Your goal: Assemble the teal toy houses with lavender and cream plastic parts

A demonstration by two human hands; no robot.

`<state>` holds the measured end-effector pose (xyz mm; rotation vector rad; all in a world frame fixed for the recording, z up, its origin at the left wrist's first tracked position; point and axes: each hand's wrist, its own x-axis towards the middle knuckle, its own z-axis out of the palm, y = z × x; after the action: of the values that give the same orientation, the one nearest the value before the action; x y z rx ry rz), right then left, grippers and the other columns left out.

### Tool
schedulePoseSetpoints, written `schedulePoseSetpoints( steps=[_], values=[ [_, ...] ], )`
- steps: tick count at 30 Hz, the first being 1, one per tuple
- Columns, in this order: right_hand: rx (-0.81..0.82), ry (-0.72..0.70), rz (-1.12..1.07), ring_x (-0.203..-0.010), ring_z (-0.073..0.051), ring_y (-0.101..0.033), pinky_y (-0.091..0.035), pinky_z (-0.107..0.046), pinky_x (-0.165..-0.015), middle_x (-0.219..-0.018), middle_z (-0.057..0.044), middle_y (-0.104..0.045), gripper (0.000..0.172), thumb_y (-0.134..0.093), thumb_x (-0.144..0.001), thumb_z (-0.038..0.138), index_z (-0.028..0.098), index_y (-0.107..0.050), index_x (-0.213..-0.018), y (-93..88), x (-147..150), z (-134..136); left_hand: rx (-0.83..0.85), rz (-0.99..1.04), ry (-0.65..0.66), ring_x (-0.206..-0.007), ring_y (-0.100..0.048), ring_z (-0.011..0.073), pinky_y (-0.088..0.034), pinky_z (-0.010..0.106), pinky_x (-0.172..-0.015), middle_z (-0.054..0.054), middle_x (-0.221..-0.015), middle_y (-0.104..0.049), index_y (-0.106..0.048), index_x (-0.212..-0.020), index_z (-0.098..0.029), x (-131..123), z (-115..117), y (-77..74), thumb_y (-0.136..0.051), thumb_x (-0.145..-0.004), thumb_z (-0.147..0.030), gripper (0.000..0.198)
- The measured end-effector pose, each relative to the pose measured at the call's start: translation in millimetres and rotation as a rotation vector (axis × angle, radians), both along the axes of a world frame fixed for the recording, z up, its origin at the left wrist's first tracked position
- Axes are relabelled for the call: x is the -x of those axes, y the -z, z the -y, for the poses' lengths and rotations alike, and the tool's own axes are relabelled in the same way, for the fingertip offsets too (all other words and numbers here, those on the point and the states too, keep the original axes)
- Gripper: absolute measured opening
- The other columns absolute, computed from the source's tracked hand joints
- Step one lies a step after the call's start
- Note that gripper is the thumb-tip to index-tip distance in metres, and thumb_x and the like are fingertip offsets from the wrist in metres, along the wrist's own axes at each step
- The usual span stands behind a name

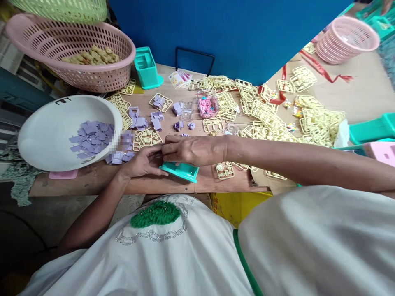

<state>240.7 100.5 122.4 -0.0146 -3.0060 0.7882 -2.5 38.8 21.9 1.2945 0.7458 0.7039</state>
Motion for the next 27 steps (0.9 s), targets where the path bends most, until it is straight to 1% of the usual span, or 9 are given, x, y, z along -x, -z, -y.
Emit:
schedulePoseSetpoints(
  steps=[3,7,11,15,17,19,21,24,27],
  values=[
    [-0.004,0.020,-0.042,-0.117,-0.027,-0.060,-0.052,-0.044,-0.104,-0.131,-0.020,-0.069,0.043,-0.037,-0.114,0.031,0.015,-0.072,-0.133,8.5,0.4,-0.1,-0.044,-0.013,-0.026,-0.145,-0.058,0.0397,-0.040,0.056,-0.130,0.014,-0.148,-0.067,-0.073,-0.136,-0.019,-0.5,1.0,3.9,-0.105,-0.056,-0.031,0.087],
    [-0.034,0.068,-0.142,-0.126,-0.028,-0.060,-0.053,-0.045,-0.107,-0.134,-0.021,-0.069,0.042,-0.042,-0.113,0.033,0.013,-0.069,-0.139,30.3,-5.9,3.3,-0.035,0.034,-0.052,-0.148,-0.056,0.0388,-0.035,0.054,-0.133,0.013,-0.151,-0.066,-0.071,-0.140,-0.023,-1.2,2.4,13.1,-0.105,-0.055,-0.031,0.091],
    [-0.056,0.101,-0.221,-0.130,-0.027,-0.059,-0.052,-0.047,-0.112,-0.131,-0.018,-0.071,0.041,-0.043,-0.113,0.031,0.015,-0.069,-0.141,43.7,-11.8,7.6,0.068,0.112,-0.038,-0.149,-0.055,0.0405,-0.043,0.053,-0.128,0.014,-0.151,-0.066,-0.069,-0.143,-0.022,-3.7,2.8,13.4,-0.106,-0.052,-0.029,0.099],
    [-0.061,0.165,-0.152,-0.135,-0.028,-0.056,-0.049,-0.050,-0.117,-0.138,-0.014,-0.068,0.043,-0.046,-0.113,0.037,0.024,-0.064,-0.149,42.1,-18.6,17.6,0.113,0.127,-0.005,-0.148,-0.056,0.0409,-0.049,0.054,-0.124,0.017,-0.153,-0.065,-0.064,-0.149,-0.021,-4.4,3.1,7.3,-0.105,-0.055,-0.028,0.103],
    [-0.082,0.273,-0.166,-0.138,-0.031,-0.055,-0.048,-0.056,-0.117,-0.143,-0.017,-0.064,0.049,-0.048,-0.112,0.041,0.021,-0.058,-0.155,39.3,-23.3,28.4,0.067,0.107,-0.022,-0.150,-0.054,0.0399,-0.046,0.053,-0.127,0.016,-0.157,-0.062,-0.064,-0.148,-0.021,-4.6,4.0,4.8,-0.105,-0.057,-0.028,0.101],
    [-0.095,0.461,-0.249,-0.134,-0.034,-0.058,-0.052,-0.057,-0.111,-0.143,-0.022,-0.062,0.058,-0.053,-0.110,0.045,0.015,-0.053,-0.158,37.6,-27.3,42.5,0.017,0.078,-0.045,-0.152,-0.051,0.0384,-0.042,0.052,-0.130,0.015,-0.160,-0.059,-0.064,-0.149,-0.022,-5.6,5.6,2.7,-0.104,-0.057,-0.028,0.100],
    [-0.067,0.646,-0.333,-0.124,-0.034,-0.063,-0.057,-0.053,-0.103,-0.137,-0.023,-0.064,0.062,-0.060,-0.106,0.049,0.013,-0.056,-0.156,38.2,-28.8,57.4,-0.008,0.052,-0.061,-0.153,-0.052,0.0368,-0.041,0.050,-0.131,0.014,-0.161,-0.058,-0.063,-0.149,-0.023,-7.4,7.9,0.9,-0.104,-0.057,-0.028,0.101],
    [0.028,0.809,-0.403,-0.113,-0.030,-0.067,-0.061,-0.048,-0.096,-0.125,-0.019,-0.067,0.056,-0.066,-0.102,0.052,0.017,-0.067,-0.146,43.9,-25.0,74.9,-0.023,0.035,-0.096,-0.151,-0.054,0.0356,-0.045,0.048,-0.129,0.014,-0.159,-0.059,-0.063,-0.148,-0.023,-10.6,12.3,-0.3,-0.103,-0.059,-0.031,0.098],
    [0.110,0.911,-0.466,-0.107,-0.027,-0.069,-0.061,-0.045,-0.094,-0.118,-0.016,-0.069,0.047,-0.066,-0.103,0.050,0.019,-0.072,-0.138,51.9,-17.4,83.6,-0.044,0.009,-0.137,-0.150,-0.055,0.0351,-0.045,0.047,-0.129,0.013,-0.158,-0.060,-0.064,-0.147,-0.022,-12.6,16.2,1.6,-0.104,-0.059,-0.034,0.097]
  ],
)
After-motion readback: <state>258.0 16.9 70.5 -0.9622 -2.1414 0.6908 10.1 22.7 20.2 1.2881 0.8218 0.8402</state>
